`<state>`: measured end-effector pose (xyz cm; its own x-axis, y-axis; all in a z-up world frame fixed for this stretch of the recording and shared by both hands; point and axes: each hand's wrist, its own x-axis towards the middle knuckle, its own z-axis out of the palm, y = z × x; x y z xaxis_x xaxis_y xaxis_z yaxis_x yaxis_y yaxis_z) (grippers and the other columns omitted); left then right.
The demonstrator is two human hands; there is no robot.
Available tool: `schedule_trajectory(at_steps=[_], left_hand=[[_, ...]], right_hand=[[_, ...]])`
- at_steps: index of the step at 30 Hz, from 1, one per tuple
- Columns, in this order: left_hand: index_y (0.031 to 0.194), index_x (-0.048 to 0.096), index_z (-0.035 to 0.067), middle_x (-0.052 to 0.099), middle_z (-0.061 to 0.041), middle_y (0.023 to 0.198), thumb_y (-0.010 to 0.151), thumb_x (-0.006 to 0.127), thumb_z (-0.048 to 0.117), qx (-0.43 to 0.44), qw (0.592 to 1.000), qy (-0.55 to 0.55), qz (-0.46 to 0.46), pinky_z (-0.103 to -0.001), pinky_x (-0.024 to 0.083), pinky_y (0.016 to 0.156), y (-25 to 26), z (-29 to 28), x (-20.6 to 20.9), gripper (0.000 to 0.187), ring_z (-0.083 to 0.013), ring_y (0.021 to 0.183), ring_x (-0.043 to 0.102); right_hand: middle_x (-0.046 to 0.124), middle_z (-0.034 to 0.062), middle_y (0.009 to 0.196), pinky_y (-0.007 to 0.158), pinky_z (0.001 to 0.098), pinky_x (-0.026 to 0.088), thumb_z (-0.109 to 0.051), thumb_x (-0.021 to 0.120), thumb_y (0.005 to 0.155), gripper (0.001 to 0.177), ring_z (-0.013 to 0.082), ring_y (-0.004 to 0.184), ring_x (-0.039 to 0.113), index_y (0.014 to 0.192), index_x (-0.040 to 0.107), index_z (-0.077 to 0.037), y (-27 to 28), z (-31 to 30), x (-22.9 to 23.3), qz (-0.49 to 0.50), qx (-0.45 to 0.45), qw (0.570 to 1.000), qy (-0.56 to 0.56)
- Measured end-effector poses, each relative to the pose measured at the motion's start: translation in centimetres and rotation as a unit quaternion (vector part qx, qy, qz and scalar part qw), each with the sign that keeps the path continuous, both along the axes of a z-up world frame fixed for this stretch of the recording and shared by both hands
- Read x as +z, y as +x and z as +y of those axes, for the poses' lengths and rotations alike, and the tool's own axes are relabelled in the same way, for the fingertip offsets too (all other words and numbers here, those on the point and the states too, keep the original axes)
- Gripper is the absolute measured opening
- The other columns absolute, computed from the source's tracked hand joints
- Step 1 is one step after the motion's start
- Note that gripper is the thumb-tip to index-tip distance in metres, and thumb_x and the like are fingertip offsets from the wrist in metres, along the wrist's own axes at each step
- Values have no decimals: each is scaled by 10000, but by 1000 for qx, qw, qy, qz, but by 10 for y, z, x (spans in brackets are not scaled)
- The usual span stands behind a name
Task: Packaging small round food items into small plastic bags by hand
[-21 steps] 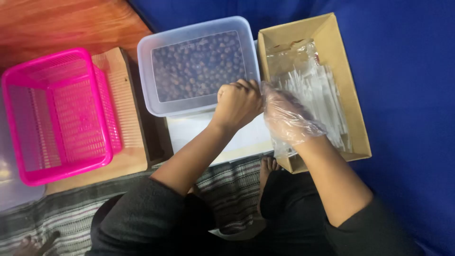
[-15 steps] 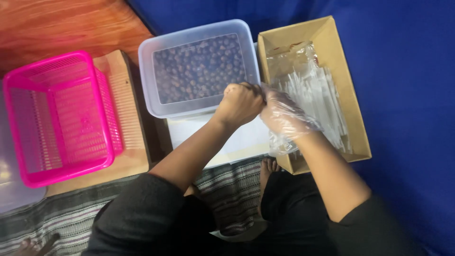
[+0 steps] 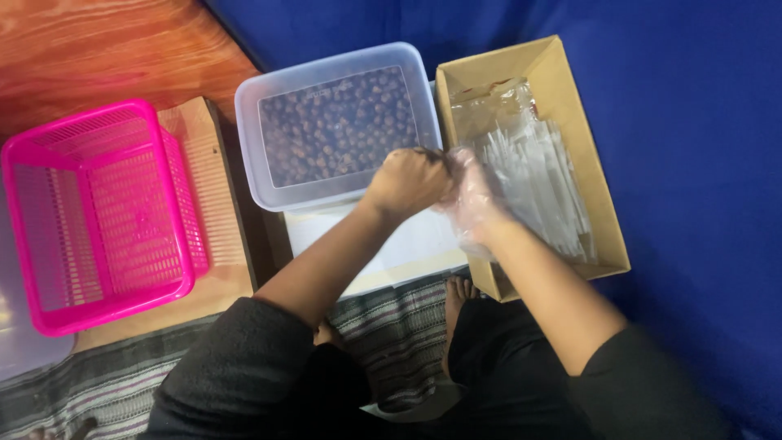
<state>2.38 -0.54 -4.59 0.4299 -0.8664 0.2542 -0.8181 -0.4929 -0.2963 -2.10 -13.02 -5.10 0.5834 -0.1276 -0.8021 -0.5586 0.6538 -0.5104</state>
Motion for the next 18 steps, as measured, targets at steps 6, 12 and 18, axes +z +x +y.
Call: schedule_trajectory(at_steps=[6,12,18], left_hand=[[700,578,-24,399,-219,504,835,479,123,116,987,79,-77,-539,281,190,-14,-7,4,222,-431,366,453],[742,646,18,532,-177,556,810,497,128,-12,999,29,-16,-546,392,285,16,1,-11,197,-357,445,567],[817,627,9,587,-131,611,897,447,154,-22,999,10,32,-501,497,338,30,21,115,244,-329,446,646]], right_hand=[[757,115,1184,897,424,608,-797,632,762,815,288,1121,721,1234,733,-139,-6,33,48,73,97,963,-239],[781,85,1120,935,376,600,-855,539,664,917,272,1020,766,1181,745,-127,0,57,125,29,-20,987,-158],[736,103,1061,805,404,607,-419,405,1014,384,273,933,736,1098,671,-155,-10,26,6,-35,264,835,-482]])
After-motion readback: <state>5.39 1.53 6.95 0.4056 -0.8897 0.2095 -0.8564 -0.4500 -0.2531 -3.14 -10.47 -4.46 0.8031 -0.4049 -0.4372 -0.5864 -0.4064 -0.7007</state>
